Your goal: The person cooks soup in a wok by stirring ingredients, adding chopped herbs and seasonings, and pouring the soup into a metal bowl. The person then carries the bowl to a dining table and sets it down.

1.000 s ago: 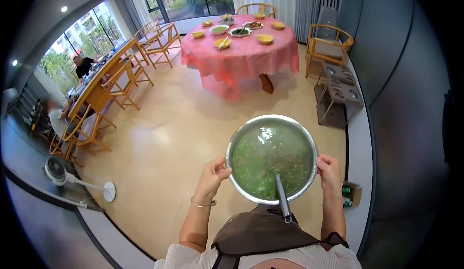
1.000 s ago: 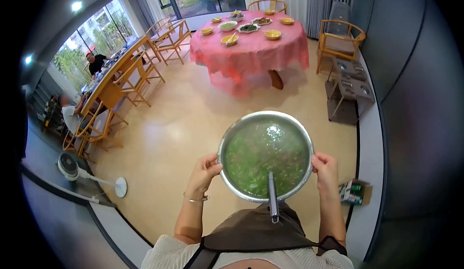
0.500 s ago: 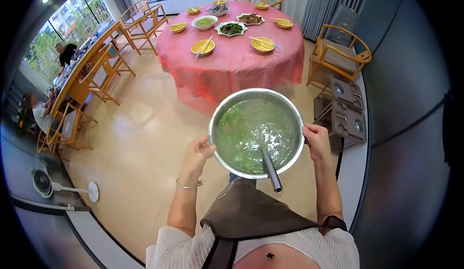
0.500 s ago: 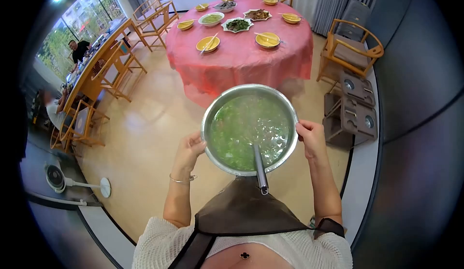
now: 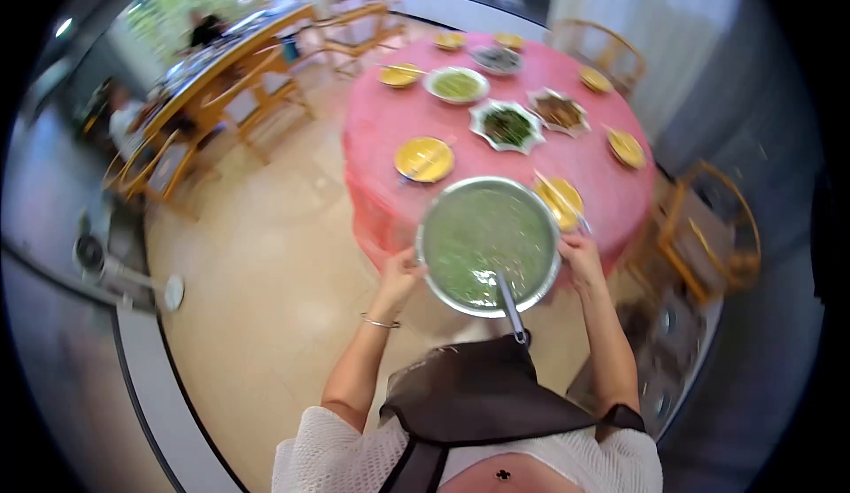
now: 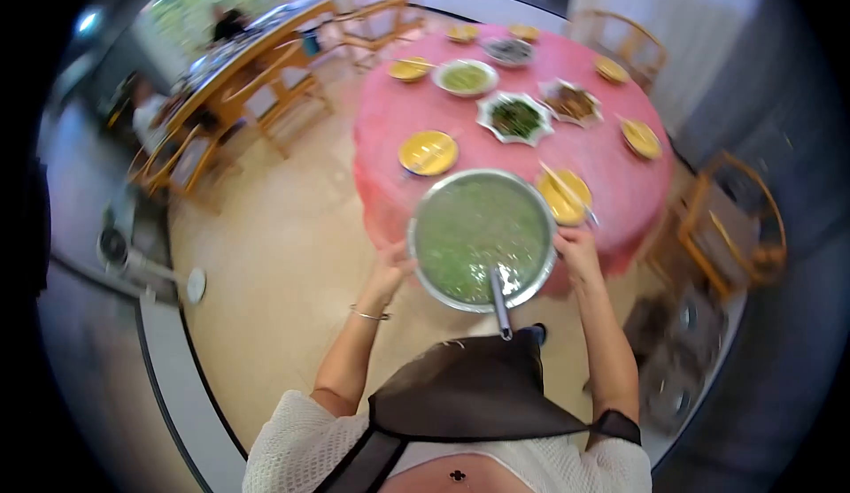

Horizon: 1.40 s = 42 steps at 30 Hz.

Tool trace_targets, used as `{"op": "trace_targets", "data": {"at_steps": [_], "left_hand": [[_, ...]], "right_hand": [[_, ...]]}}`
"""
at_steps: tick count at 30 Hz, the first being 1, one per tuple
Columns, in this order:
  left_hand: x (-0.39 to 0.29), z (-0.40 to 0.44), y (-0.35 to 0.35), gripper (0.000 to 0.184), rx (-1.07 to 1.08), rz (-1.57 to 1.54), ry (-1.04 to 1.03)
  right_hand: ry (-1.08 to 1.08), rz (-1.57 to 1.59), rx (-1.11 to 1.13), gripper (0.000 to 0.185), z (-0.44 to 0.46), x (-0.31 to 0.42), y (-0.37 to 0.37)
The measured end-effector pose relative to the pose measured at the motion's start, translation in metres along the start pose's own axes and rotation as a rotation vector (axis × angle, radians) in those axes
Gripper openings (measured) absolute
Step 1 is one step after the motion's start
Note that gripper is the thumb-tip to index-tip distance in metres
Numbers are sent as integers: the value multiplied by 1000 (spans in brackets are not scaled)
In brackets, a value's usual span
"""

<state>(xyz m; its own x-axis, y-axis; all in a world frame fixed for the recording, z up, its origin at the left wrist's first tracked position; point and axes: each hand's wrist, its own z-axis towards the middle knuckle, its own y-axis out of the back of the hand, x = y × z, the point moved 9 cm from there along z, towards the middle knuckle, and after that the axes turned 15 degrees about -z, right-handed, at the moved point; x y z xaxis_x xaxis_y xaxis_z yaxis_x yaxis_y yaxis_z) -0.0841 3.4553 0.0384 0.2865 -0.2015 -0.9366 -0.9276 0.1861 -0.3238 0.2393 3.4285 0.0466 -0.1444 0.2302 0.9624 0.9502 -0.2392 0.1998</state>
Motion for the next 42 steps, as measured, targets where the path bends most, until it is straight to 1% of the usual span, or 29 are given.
{"op": "trace_targets", "data": {"at_steps": [2, 3, 5, 9, 11, 12, 14, 15, 16, 17, 18, 19, 20, 21, 22, 23, 25, 27, 28, 30, 31, 32, 34, 35, 37, 39, 40, 41, 42], "left_hand": [[2, 18, -1, 40, -68, -115, -107], [15, 34, -3, 40, -96, -108, -80], [27, 55, -13, 40, -141, -43, -19], [61, 89, -16, 39, -278, -91, -69], [65, 95, -20, 37, -383, -65, -26], [62, 101, -20, 37, -392, -57, -16], [62, 103, -15, 27, -472, 240, 77], [65, 104, -13, 24, -483, 177, 26], [68, 109, -7, 21, -489, 115, -18], [67, 112, -6, 24, -471, 114, -7], [67, 108, -5, 27, -461, 112, 12], [68, 105, -5, 30, -429, 101, 16], [64, 106, -7, 34, -398, 93, 2], [64, 105, -13, 34, -375, 98, 34], [66, 106, -13, 35, -414, 69, 55], [60, 107, -15, 36, -449, 37, 53], [56, 107, -21, 36, -433, 15, 88], [57, 107, -22, 37, -438, 2, 137], [54, 108, -21, 37, -418, 4, 143], [42, 105, -17, 38, -441, 319, 182], [22, 104, -24, 39, -470, 522, 155], [10, 103, -37, 39, -460, 520, 156], [-49, 87, -66, 34, -752, 642, -141], [-61, 84, -89, 34, -745, 642, -142], [-79, 85, -151, 30, -625, 383, -258], [-73, 97, -215, 28, -439, 227, -233], [-59, 108, -243, 28, -346, 139, -183], [-40, 125, -270, 28, -220, 58, -65], [-22, 142, -293, 29, -187, -11, -16]], "right_hand": [[30, -100, 178, 10, 50, -7, -3], [54, -112, 230, 10, 70, -3, -8], [-100, -4, 246, 8, 102, -8, -6], [-64, -197, 298, 8, 181, -30, -5], [-37, -262, 450, 6, 203, -37, -14], [-48, -254, 459, 6, 218, -41, -18], [-111, -343, 510, 6, 235, -60, -21], [38, -357, 480, 8, 243, -51, -24], [92, -426, 596, 7, 250, -56, -32], [179, -91, 589, 6, 235, -15, -32], [437, -36, 603, 8, 246, -27, -39], [186, -199, 614, 10, 253, -56, -39], [149, -243, 584, 16, 249, -50, -35], [124, -287, 556, 25, 244, -38, -33], [83, -282, 542, 25, 247, -42, -32], [101, -384, 571, 23, 247, -36, -31], [106, -481, 581, 23, 250, -31, -29], [105, -417, 732, 16, 245, -31, -33], [98, -417, 712, 16, 250, -29, -24], [141, -346, 508, 18, 276, -13, 11], [34, -342, 403, 18, 295, -24, 32], [-72, -335, 299, 18, 313, -34, 54], [-204, -108, 191, 14, 336, -45, 91], [-205, -107, 184, 14, 348, -49, 103], [-388, 129, 66, 13, 371, -78, 129], [-390, 181, 16, 13, 398, -88, 142], [-399, 237, -33, 15, 409, -95, 146], [-398, 222, -10, 15, 421, -101, 145], [-453, 330, 34, 16, 430, -109, 138]]}}
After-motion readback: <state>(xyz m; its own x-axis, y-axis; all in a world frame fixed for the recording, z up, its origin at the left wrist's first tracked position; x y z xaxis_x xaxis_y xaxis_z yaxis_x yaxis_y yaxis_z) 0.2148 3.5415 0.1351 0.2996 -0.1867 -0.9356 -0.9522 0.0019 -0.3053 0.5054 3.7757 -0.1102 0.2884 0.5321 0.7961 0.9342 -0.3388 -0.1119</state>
